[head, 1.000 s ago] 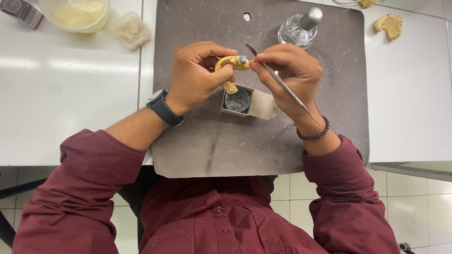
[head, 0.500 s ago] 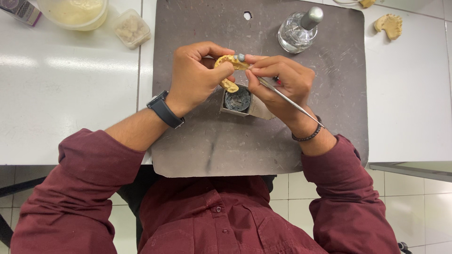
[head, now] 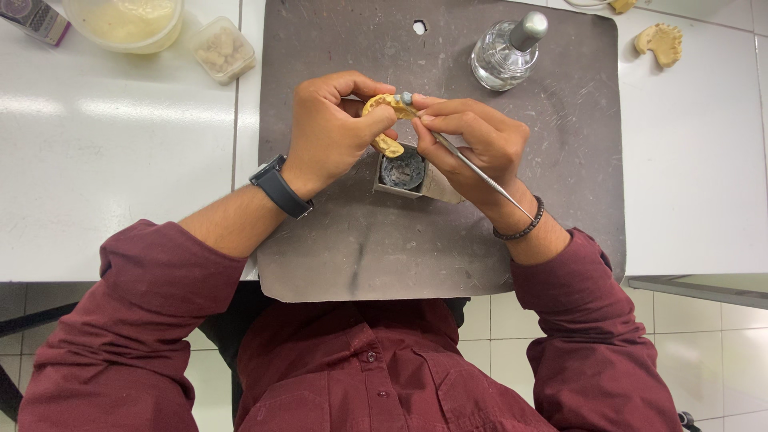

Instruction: The person holds a dental impression/denture model in one hand and uses a metal waxing instrument to apply and shape material onto the teeth area of the model, repeatedly dipping the tool into a small box of material and smoothing it over the model surface. A lighter sits on the bench nearby.

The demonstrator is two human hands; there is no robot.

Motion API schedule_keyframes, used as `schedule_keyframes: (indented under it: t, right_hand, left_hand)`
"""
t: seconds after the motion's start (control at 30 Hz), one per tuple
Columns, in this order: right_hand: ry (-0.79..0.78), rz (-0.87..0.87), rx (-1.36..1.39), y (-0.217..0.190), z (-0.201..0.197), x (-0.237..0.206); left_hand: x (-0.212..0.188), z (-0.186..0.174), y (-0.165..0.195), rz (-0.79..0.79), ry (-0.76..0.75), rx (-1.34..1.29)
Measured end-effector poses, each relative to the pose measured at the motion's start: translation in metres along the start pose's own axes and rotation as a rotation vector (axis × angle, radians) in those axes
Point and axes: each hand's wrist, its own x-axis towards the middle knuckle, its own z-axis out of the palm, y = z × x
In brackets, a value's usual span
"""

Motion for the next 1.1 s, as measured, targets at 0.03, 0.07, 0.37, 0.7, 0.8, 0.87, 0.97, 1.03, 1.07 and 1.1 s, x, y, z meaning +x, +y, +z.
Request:
schedule_keyframes:
  t: [0.03,0.07,0.37,0.7,0.8,0.87,0.97,1.03,1.07,1.1]
  right_hand:
    - [-0.013,-0.004,-0.004,0.0001,-0.0002,0.0002]
    - [-0.010,-0.001,-0.007,0.0002,0.0005,0.0006]
    - [-0.021,-0.015,-0.003,0.0023,-0.0024,0.0019]
    - [-0.026,-0.027,-0.002,0.0019,-0.0020,0.0023]
    - [-0.007,-0.019,0.009,0.0022,-0.0013,0.0024]
    - [-0.014,-0.026,0.015,0.0026,-0.0017,0.0025]
    - [-0.028,-0.034,0.005,0.0026,-0.0022,0.0028]
    - [0.000,-0.017,-0.011,0.0019,-0.0013,0.0027]
    - [-0.007,-0.025,-0.007,0.0016,-0.0011,0.0029]
    - [-0.014,-0.031,-0.004,0.0014,-0.0015,0.0030]
  left_hand:
    - [0.0003,-0.0004,0.0002,0.002,0.002,0.006]
    - [0.0006,-0.0008,0.0004,0.004,-0.001,0.011]
    - [0.0022,-0.0015,-0.0002,-0.015,-0.011,-0.019]
    - [0.0016,-0.0033,-0.0007,-0.042,-0.019,-0.057]
    - [0.0014,-0.0027,-0.0005,-0.047,-0.016,-0.072]
    - [0.0013,-0.0026,-0.0004,-0.041,-0.016,-0.074]
    - [0.0019,-0.0031,0.0001,-0.032,-0.022,-0.059]
    - [0.0016,-0.0024,0.0006,-0.041,-0.020,-0.049]
    - [0.0014,-0.0025,0.0011,-0.037,-0.018,-0.050]
    - [0.0011,-0.0023,0.0016,-0.034,-0.017,-0.051]
